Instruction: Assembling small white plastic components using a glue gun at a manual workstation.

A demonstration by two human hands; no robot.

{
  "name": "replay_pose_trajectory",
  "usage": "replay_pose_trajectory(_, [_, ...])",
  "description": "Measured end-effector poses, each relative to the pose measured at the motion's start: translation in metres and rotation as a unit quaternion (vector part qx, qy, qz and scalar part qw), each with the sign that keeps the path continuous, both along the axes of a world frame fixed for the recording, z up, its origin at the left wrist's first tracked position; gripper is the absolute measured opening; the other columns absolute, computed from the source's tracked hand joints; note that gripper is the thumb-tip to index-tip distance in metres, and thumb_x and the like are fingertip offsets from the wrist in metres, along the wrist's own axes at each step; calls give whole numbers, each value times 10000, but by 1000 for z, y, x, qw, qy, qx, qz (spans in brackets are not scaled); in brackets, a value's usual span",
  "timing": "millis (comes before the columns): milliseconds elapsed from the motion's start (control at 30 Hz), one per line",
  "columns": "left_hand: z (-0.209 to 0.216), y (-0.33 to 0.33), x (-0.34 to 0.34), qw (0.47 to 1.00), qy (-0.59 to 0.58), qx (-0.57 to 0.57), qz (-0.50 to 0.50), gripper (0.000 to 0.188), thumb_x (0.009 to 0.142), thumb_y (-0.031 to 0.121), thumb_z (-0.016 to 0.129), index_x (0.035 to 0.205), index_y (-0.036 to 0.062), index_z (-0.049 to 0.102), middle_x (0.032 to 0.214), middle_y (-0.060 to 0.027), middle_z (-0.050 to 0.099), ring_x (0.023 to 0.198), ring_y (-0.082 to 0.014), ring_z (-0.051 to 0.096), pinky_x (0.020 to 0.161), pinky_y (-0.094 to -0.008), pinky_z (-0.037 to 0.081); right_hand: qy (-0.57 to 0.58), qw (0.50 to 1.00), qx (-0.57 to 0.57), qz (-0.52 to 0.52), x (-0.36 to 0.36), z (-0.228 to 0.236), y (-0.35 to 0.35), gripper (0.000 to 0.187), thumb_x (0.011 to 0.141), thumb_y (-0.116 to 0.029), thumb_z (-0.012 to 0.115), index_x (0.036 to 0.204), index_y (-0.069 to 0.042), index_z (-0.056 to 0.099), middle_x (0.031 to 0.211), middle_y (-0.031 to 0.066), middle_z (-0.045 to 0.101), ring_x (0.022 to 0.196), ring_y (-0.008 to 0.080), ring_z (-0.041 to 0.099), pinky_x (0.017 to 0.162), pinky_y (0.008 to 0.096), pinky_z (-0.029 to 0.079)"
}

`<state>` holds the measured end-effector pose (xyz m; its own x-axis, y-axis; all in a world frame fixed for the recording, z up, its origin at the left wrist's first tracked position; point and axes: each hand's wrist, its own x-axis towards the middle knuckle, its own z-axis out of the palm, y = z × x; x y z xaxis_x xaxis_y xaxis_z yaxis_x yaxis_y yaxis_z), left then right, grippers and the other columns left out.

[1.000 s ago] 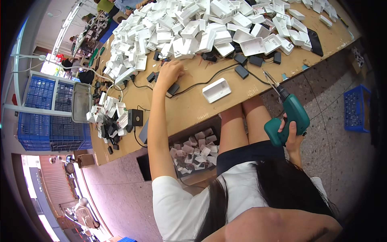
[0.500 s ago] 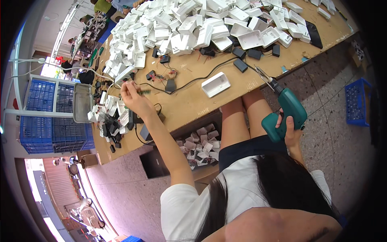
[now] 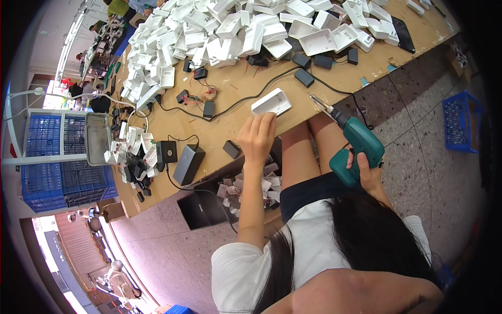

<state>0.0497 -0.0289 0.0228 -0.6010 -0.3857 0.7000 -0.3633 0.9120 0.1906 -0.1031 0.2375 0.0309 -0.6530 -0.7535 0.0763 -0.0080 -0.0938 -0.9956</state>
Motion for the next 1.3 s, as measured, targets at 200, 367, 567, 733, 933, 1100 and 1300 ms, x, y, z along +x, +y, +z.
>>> replay_pose_trajectory(200, [-2, 37, -19, 988, 56, 98, 109, 102, 848, 87, 815, 911, 92, 735, 857, -28, 708, 805, -219, 635, 954, -383, 410, -38, 999, -29, -13, 5, 3, -14, 245, 961, -144, 686, 1074, 57, 606, 831, 71, 604, 656, 114, 618, 603, 265, 515])
replay_pose_trajectory(367, [0, 43, -29, 967, 95, 186, 147, 76, 870, 113, 809, 919, 107, 751, 834, -8, 696, 854, -200, 616, 966, -385, 375, -1, 999, 5, 31, 2, 6, -27, 184, 920, -123, 727, 980, 39, 663, 884, 96, 616, 655, 156, 632, 615, 277, 512])
replay_pose_trajectory(567, [-4, 37, -46, 965, 77, 99, 231, 85, 864, 170, 821, 910, 137, 757, 1082, -18, 699, 1013, -225, 603, 1009, -424, 344, 144, 988, 22, 57, -5, 5, -44, 170, 966, -45, 641, 1106, 36, 586, 784, 46, 600, 663, 91, 611, 606, 252, 514])
replay_pose_trajectory(733, [-12, 28, -50, 968, 107, 87, 211, 126, 866, 188, 817, 898, 111, 722, 1271, -38, 649, 1197, -260, 589, 1067, -479, 354, 136, 990, 22, 25, 1, 2, -57, 187, 927, -70, 709, 1063, 34, 631, 862, 85, 619, 744, 168, 622, 669, 295, 513])
replay_pose_trajectory(933, [-14, 25, -51, 968, 69, 111, 214, 129, 862, 173, 811, 861, 101, 704, 1241, -28, 661, 1231, -257, 580, 1094, -489, 352, 85, 995, 56, 1, 4, -1, -67, 210, 882, -94, 768, 1016, 30, 663, 930, 126, 631, 819, 258, 621, 746, 347, 507])
replay_pose_trajectory(1100, [-12, 24, -52, 966, 56, 114, 225, 127, 855, 173, 811, 859, 102, 706, 1230, -19, 660, 1213, -252, 584, 1087, -479, 350, 81, 994, 67, 11, 2, -2, -69, 206, 890, -94, 762, 1020, 31, 661, 917, 117, 620, 806, 246, 613, 735, 346, 502])
replay_pose_trajectory(1300, [-11, 24, -53, 965, 54, 116, 230, 125, 850, 167, 812, 856, 100, 706, 1220, -22, 657, 1198, -256, 584, 1076, -484, 352, 121, 990, 50, 43, -1, -3, -73, 163, 993, -102, 677, 1066, 24, 604, 776, 30, 611, 634, 76, 601, 579, 234, 494])
